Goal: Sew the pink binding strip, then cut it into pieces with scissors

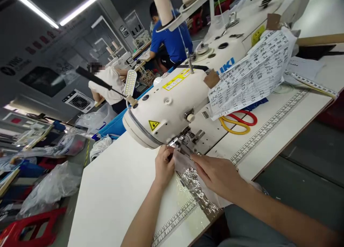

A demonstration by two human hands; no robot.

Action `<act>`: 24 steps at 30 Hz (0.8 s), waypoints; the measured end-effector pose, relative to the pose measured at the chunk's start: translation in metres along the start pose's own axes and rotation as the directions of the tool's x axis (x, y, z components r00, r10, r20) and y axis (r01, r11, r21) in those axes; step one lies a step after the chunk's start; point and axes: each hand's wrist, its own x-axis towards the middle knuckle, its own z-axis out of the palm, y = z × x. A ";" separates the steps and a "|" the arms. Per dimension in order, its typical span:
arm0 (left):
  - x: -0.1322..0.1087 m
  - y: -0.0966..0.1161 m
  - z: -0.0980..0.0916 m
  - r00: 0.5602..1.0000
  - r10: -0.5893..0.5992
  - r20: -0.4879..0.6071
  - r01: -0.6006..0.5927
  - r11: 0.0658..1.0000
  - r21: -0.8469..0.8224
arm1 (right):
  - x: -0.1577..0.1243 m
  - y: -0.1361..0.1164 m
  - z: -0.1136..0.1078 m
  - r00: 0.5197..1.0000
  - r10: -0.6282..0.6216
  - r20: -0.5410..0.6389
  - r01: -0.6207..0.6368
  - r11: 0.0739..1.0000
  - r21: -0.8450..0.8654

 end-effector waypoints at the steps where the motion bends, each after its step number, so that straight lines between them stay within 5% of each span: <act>1: 0.000 -0.001 0.000 1.000 -0.008 0.002 0.008 1.000 0.005 | 0.001 -0.001 0.000 1.000 -0.003 0.004 0.003 1.000 0.010; 14: 0.000 -0.008 0.004 0.999 0.036 -0.017 -0.034 0.993 0.113 | 0.007 -0.005 -0.005 0.999 0.002 0.047 -0.002 1.000 -0.003; 24: 0.003 -0.011 0.007 0.997 0.065 -0.030 -0.059 0.982 0.180 | 0.003 -0.002 0.001 0.997 -0.067 -0.047 0.064 0.996 -0.054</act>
